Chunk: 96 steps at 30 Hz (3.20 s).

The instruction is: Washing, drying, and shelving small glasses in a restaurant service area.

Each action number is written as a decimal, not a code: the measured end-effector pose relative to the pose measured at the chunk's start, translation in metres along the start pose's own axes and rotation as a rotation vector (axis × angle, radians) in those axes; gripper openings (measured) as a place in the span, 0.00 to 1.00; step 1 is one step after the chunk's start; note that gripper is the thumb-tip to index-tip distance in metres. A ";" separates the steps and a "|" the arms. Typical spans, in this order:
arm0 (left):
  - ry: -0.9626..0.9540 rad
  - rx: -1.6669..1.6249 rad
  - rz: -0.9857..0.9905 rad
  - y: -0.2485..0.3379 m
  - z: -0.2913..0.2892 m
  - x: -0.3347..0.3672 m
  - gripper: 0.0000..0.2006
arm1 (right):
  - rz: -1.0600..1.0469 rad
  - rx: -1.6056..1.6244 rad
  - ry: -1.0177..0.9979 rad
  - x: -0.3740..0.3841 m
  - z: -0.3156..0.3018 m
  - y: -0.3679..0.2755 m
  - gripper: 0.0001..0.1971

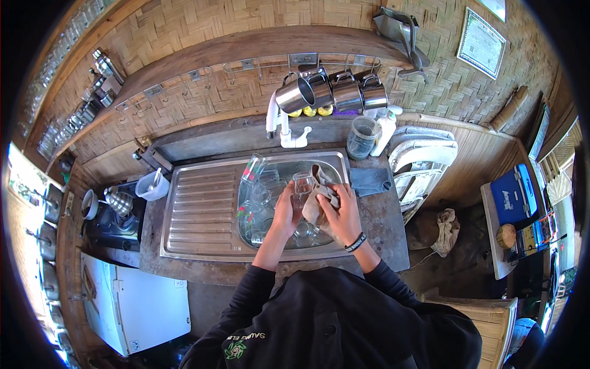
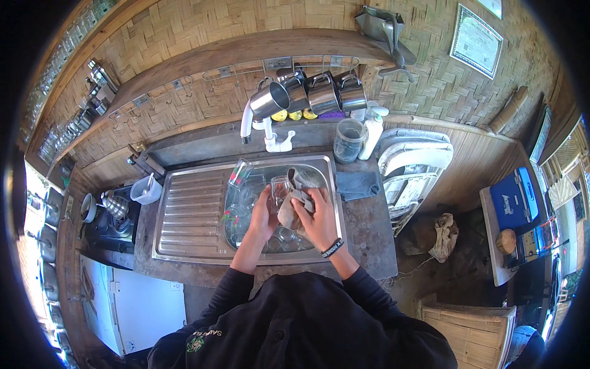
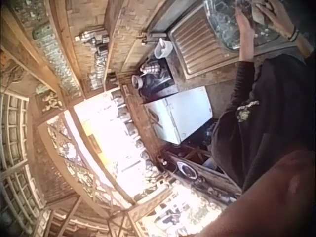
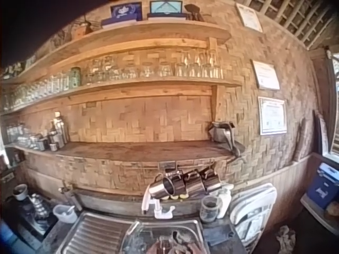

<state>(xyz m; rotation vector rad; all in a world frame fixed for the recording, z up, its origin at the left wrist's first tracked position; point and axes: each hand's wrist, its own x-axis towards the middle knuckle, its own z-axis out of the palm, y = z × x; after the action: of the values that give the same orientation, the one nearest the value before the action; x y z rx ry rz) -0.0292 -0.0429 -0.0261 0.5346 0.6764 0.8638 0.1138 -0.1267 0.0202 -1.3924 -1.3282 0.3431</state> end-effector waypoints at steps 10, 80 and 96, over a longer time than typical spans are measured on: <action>-0.103 0.135 0.123 -0.003 0.002 -0.001 0.17 | -0.094 -0.028 -0.040 0.007 0.008 -0.010 0.12; -0.065 0.016 0.105 -0.002 0.005 -0.010 0.20 | 0.510 0.803 -0.076 0.030 0.031 0.019 0.11; -0.161 -0.384 0.015 0.001 0.011 0.003 0.31 | 0.639 0.789 -0.028 0.002 0.031 0.027 0.15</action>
<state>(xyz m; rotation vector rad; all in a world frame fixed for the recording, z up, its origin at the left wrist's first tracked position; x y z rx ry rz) -0.0202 -0.0418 -0.0186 0.2592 0.3466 0.9265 0.1030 -0.1025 -0.0119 -1.0750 -0.5975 1.1749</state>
